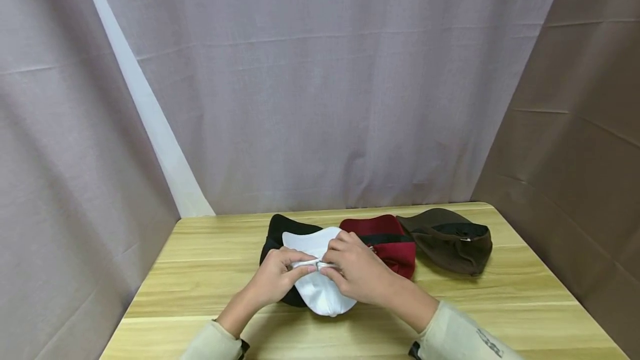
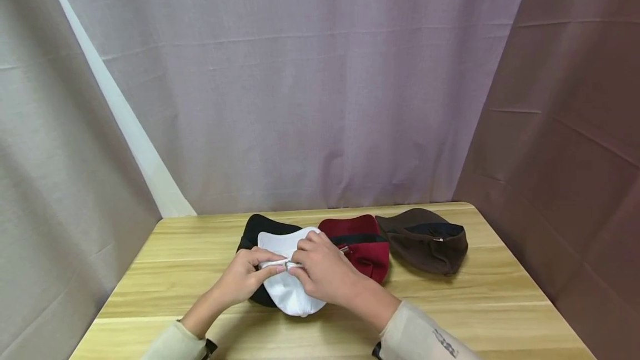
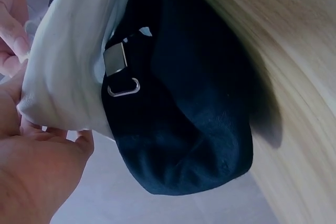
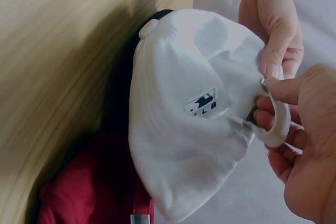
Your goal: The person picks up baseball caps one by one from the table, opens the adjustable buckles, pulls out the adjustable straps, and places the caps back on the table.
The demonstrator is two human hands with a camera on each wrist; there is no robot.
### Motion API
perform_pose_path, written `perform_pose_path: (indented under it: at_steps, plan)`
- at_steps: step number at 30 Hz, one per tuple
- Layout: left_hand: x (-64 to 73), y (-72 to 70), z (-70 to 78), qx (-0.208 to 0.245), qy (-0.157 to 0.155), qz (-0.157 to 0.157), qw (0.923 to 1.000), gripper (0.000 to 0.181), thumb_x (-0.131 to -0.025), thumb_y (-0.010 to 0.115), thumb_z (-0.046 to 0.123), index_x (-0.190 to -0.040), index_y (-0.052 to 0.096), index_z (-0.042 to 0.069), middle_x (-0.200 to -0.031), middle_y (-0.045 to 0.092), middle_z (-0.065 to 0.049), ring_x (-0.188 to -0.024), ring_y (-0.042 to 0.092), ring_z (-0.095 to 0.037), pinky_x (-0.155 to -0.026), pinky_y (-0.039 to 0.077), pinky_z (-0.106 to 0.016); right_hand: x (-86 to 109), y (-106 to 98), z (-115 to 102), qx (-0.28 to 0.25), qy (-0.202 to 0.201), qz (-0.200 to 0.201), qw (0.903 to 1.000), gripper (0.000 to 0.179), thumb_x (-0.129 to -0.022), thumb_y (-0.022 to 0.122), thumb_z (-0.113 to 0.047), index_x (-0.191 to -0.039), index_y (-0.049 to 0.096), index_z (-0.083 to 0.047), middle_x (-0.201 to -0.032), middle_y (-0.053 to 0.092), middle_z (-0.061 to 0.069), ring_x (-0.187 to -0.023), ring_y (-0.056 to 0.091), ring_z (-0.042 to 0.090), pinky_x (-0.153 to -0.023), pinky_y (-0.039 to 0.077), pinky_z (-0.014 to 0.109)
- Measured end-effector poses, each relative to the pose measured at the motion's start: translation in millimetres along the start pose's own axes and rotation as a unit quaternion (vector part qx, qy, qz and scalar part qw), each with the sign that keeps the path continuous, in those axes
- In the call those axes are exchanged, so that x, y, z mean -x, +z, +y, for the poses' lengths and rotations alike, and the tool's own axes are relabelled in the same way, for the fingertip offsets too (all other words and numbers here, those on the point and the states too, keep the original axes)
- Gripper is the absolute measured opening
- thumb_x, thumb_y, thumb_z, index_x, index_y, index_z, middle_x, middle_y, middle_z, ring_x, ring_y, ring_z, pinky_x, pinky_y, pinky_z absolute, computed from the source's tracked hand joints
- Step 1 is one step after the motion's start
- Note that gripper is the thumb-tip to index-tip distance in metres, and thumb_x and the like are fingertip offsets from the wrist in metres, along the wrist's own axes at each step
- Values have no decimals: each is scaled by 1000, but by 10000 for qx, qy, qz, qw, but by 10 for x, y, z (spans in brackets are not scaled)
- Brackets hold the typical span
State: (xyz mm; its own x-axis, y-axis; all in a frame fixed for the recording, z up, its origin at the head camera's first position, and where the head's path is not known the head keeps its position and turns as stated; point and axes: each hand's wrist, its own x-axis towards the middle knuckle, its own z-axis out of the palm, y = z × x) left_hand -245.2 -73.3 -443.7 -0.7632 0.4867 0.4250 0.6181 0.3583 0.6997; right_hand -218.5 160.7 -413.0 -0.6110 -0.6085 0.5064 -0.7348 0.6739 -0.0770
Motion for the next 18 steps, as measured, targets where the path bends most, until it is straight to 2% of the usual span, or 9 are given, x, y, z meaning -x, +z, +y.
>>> perform_pose_path:
  at_steps: [6, 11, 18]
  plan:
    - [0, 47, 28, -106, 125, 200, 9997, 13, -94, 82, 21, -105, 86, 17, -101, 85, 2, -84, 64, -1, -68, 51, -20, -18, 5, -28, 273, 28, 92, 9996, 22, -99, 76, -34, -83, 70, -21, -80, 61, -11, -86, 49, 9, -82, 39, 28]
    - [9, 51, 45, -167, 224, 340, 9990, 13, -94, 81, 20, -105, 86, 16, -99, 85, 1, -84, 63, -1, -66, 50, -20, -31, 1, -24, 374, -125, 247, 9989, 18, -99, 75, -32, -85, 70, -21, -84, 64, -10, -90, 54, 11, -83, 40, 30]
    - [11, 62, 37, -69, 415, 342, 9985, 12, -95, 81, 19, -105, 86, 15, -96, 84, 2, -81, 61, 0, -67, 49, -21, -22, -24, 2, 330, -195, 266, 9989, 17, -99, 75, -30, -85, 68, -23, -82, 59, -11, -89, 54, 10, -85, 38, 31]
